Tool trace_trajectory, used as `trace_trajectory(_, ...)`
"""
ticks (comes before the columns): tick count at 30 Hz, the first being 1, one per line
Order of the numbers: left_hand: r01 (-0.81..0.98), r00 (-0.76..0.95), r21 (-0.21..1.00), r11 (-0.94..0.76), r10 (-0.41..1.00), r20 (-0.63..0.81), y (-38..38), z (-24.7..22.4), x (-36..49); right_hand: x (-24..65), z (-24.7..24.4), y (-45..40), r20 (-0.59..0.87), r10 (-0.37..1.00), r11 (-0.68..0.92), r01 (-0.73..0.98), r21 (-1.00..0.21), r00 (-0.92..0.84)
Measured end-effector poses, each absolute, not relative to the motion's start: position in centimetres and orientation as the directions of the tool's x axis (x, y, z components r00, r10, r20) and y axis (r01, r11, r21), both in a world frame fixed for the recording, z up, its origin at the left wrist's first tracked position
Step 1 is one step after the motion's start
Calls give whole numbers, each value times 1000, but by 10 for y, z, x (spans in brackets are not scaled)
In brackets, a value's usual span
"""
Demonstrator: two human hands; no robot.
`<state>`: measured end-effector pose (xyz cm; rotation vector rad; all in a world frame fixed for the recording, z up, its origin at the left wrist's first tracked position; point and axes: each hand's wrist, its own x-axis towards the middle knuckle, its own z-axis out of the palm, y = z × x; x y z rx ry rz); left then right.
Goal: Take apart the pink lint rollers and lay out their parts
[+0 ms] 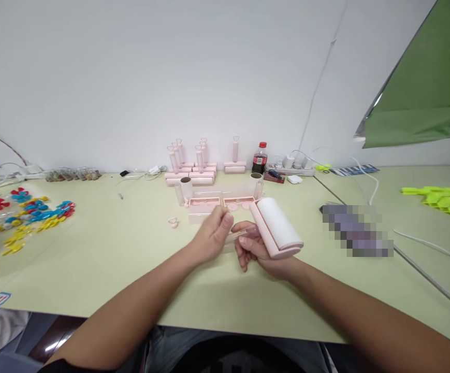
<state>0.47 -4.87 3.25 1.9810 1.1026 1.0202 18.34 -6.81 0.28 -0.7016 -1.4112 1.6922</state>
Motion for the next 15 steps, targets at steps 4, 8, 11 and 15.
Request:
trace_trajectory(4,877,-21,477,-65,985,174,-24,62,-54,193,2,-57,89,918,-42,-318,-947,-386)
trace_trajectory(8,956,-135,228,182,969,-208,-8,68,-96,198,5,-51,97,934,-30,-346,-938,-343)
trace_trajectory(11,970,-70,204,130,958,-277,-6,64,-105,197,6,-50,94,945,-35,-381,-924,-314)
trace_trajectory(15,860,131,508,52,939,-319,-15,69,-102,196,6,-52,77,959,-21,-342,-939,-272)
